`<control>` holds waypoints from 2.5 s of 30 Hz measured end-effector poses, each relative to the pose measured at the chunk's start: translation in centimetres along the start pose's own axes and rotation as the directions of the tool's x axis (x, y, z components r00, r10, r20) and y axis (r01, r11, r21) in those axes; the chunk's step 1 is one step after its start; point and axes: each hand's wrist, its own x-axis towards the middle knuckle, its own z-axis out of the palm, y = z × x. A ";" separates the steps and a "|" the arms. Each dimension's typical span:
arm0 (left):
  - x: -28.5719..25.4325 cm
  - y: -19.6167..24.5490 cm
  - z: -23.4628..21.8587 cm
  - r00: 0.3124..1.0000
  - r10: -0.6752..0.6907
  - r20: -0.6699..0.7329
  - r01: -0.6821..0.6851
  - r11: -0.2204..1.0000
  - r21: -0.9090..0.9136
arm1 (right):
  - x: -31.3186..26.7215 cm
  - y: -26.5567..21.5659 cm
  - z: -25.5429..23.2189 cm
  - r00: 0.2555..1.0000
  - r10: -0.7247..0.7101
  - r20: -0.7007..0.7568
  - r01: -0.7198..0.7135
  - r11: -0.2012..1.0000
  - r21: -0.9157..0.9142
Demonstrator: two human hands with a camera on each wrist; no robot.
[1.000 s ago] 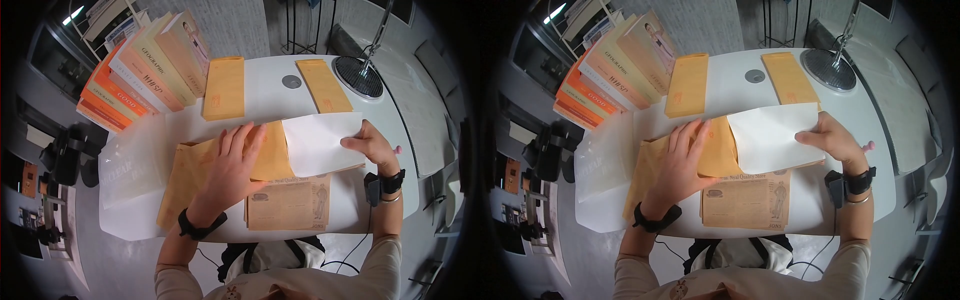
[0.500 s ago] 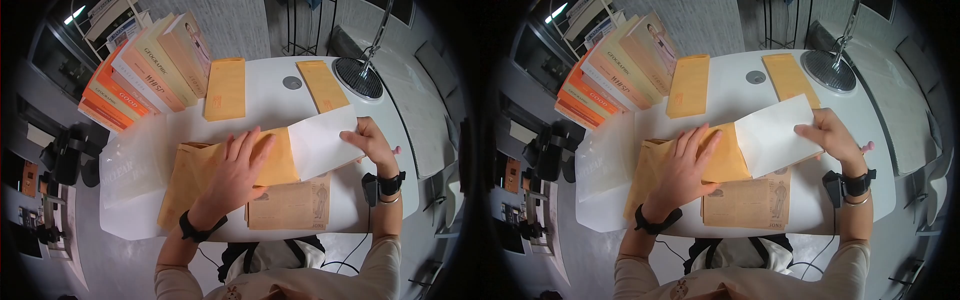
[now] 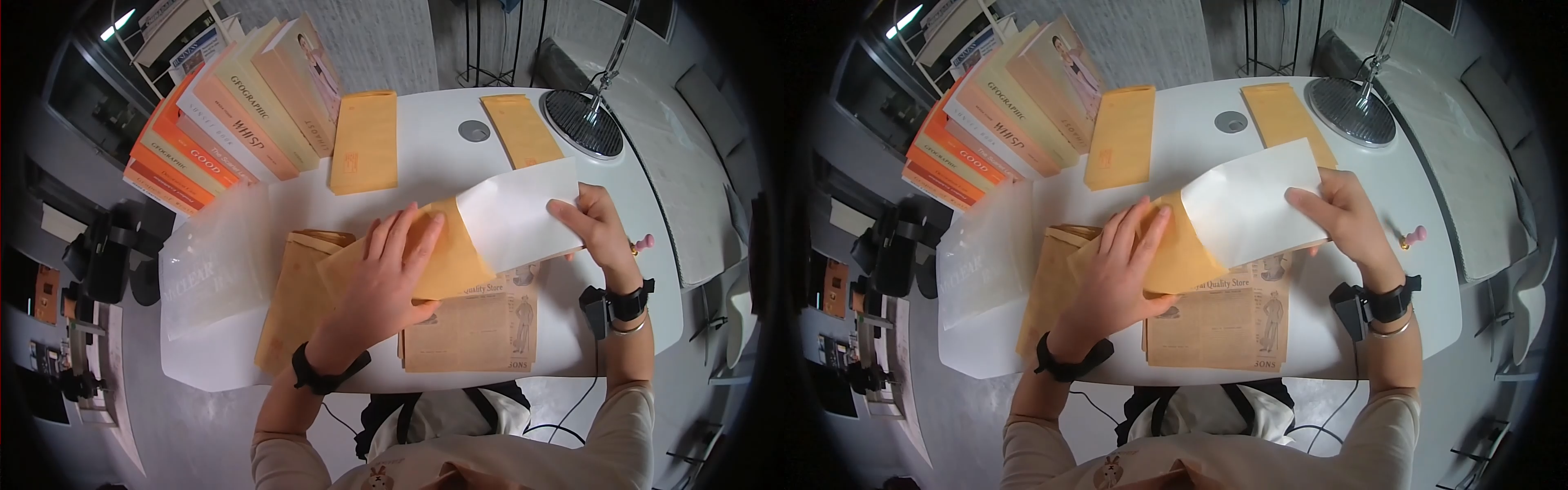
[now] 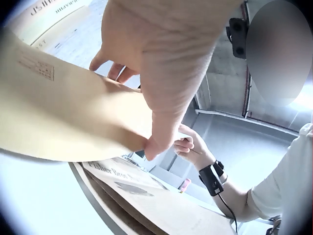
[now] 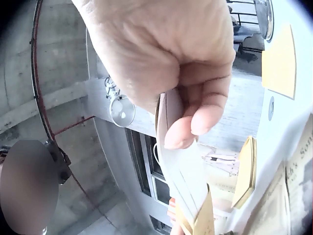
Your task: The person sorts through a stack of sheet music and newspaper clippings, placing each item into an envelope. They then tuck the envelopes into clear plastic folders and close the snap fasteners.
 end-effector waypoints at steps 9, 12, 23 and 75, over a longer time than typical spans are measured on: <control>-0.2 -0.1 0.4 1.000 -0.005 -0.010 0.005 1.000 0.003 | -0.7 -1.6 2.3 0.975 0.201 0.091 -0.186 0.971 -0.153; -0.1 -0.1 0.4 0.999 -0.017 -0.037 0.018 1.000 0.018 | 0.2 1.0 2.0 0.992 -0.066 -0.106 0.070 0.997 0.027; 1.9 2.6 -0.2 0.995 0.087 -0.048 -0.085 0.996 0.036 | 0.2 1.5 6.3 0.896 -0.440 0.061 0.440 0.859 -0.261; 1.4 -3.5 2.7 0.905 -0.291 0.311 0.409 0.386 -0.827 | 1.9 1.2 4.3 0.993 -0.057 0.108 0.066 0.994 -0.089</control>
